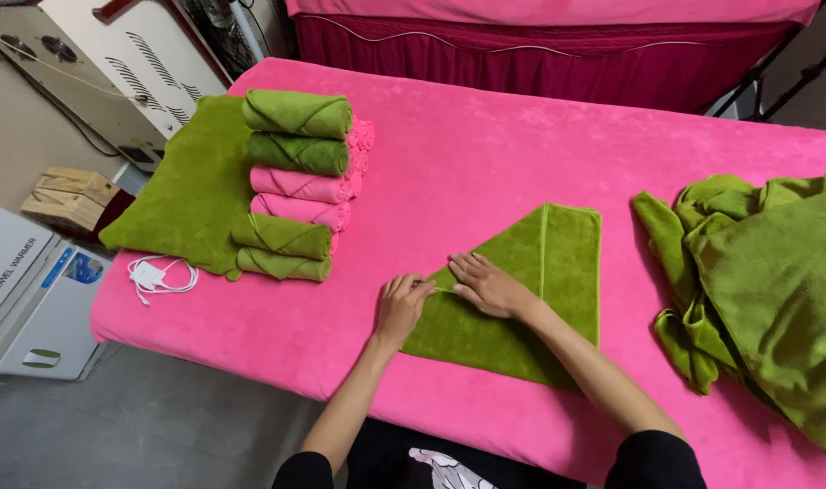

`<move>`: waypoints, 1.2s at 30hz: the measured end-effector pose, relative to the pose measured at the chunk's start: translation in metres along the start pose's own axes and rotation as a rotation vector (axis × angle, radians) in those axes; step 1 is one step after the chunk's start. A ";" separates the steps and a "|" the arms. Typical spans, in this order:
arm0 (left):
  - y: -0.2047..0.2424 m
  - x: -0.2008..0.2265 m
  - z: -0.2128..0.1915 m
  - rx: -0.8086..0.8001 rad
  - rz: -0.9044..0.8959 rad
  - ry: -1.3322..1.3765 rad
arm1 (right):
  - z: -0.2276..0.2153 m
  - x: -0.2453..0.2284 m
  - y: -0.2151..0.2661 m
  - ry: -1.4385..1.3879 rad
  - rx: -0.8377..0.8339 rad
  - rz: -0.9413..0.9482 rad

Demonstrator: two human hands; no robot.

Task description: A person is folding and rolling green towels into decorative shapes on a pink treatment table in a spa.

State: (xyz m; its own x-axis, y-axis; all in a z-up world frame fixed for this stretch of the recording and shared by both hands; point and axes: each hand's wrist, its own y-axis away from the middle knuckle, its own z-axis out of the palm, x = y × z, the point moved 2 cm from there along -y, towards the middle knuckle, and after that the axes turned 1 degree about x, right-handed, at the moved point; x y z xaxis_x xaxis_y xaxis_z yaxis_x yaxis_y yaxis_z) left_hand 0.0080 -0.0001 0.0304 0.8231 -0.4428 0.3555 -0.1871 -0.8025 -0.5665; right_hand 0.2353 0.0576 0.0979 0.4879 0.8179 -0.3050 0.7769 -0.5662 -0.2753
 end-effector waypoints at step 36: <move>0.004 0.006 -0.040 0.062 -0.295 0.274 | -0.070 0.270 0.136 0.337 0.459 0.572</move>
State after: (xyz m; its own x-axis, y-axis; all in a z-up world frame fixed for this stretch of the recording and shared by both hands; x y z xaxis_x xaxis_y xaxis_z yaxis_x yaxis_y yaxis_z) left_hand -0.0090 -0.0223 0.0604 0.6621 -0.2942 0.6893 0.0753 -0.8889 -0.4518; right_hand 0.5005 0.2086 0.0421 0.9114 0.3337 -0.2409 0.1651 -0.8326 -0.5288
